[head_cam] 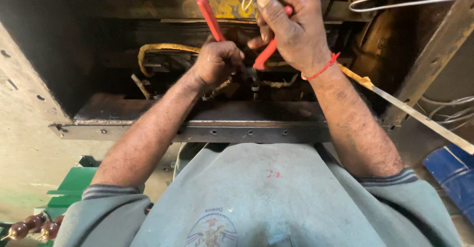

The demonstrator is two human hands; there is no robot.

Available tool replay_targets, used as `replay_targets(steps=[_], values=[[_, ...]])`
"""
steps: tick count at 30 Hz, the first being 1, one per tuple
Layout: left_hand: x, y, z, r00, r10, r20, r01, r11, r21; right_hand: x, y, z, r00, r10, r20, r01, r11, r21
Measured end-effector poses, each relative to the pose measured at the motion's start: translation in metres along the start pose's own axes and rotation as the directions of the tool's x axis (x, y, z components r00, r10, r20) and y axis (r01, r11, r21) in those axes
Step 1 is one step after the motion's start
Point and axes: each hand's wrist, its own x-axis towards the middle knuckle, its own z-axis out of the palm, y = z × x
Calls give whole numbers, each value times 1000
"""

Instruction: The person works inside an open metal electrical enclosure, using red-handled pliers to strip, cut, and adjust yellow and white wires connected to a transformer. The person repeatedly reaches into the enclosure to manipulate the wiring and occasionally repositions the pliers.

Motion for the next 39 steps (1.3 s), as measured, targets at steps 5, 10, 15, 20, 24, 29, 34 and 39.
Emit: replay_targets(steps=[5,10,15,20,24,29,34,39], values=[[-5,11,6,950,-311,12,301,912,-279,-4,9,7,999,-48,22,47,999,16],[-1,18,8,966,-259,9,237,868,-437,-4,12,-1,989,-134,61,133,991,29],[-6,2,4,992,-120,34,124,967,-222,-8,15,1,990,-114,85,112,993,31],[-11,-15,-4,996,39,83,-46,995,92,-12,18,9,989,-110,101,105,993,57],[0,-27,4,942,-328,67,331,883,-334,-8,21,13,961,-267,65,267,964,18],[18,-35,25,987,-59,149,126,857,-499,7,31,16,963,-177,201,151,979,137],[23,-30,37,991,-134,17,132,933,-334,5,46,31,990,-116,78,115,993,11],[45,-36,36,993,76,92,-35,922,-385,17,56,40,988,-95,-121,42,924,-380]])
